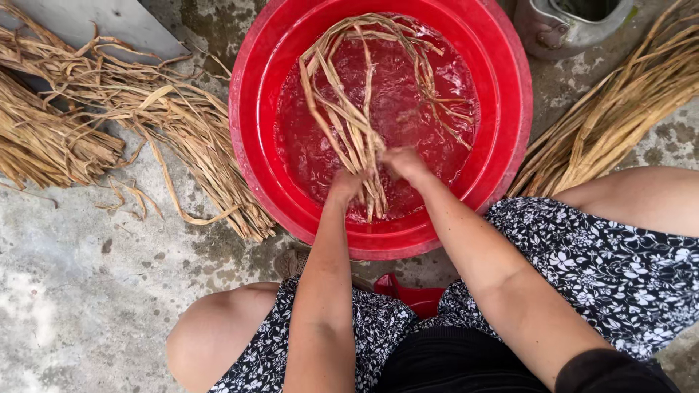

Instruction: The person sits on the ground and washes bundles of dried leaf strips in a red basin of water, dipping, swishing and squeezing each bundle before setting it aside. Piles of dry strips surround the basin and a metal pitcher sits nearby.

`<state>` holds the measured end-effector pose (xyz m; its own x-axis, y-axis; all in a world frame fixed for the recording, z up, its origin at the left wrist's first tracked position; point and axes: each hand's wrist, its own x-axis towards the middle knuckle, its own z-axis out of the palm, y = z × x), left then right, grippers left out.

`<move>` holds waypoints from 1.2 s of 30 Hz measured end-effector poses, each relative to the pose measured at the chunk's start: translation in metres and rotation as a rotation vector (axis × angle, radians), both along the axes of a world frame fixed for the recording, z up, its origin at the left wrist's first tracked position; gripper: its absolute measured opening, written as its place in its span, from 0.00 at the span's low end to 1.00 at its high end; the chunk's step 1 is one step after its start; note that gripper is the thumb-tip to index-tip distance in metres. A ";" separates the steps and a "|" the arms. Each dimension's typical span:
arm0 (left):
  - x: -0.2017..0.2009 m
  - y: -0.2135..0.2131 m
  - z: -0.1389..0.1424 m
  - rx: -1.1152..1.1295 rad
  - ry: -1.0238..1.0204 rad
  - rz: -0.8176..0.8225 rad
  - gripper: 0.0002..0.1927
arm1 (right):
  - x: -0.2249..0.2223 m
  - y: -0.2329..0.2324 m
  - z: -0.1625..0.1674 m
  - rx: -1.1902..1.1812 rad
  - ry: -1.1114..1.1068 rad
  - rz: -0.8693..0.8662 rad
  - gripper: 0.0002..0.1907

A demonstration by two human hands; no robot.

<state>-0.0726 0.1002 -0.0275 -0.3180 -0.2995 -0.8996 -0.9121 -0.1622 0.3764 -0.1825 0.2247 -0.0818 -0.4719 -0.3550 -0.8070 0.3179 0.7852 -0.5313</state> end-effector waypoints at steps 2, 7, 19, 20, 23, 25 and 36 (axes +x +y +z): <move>-0.001 0.008 -0.006 0.080 -0.062 -0.144 0.25 | 0.004 0.002 0.000 0.099 0.011 0.354 0.20; -0.004 0.003 -0.020 0.124 0.077 0.051 0.22 | 0.003 0.000 0.001 0.045 -0.074 0.406 0.19; -0.008 -0.003 -0.046 -0.250 0.233 -0.181 0.18 | -0.009 -0.006 0.003 0.201 0.139 0.189 0.20; -0.009 -0.004 -0.044 -0.175 0.292 -0.065 0.19 | -0.011 -0.007 0.005 0.216 0.231 0.179 0.19; -0.016 -0.004 -0.020 0.097 0.241 0.145 0.23 | -0.010 -0.011 0.005 0.197 0.231 0.238 0.15; -0.021 -0.005 -0.005 0.186 0.127 0.107 0.25 | -0.004 -0.014 0.000 0.026 0.032 0.253 0.17; -0.037 -0.013 -0.016 0.093 0.647 0.440 0.11 | -0.035 -0.038 0.021 -0.134 0.178 -0.085 0.14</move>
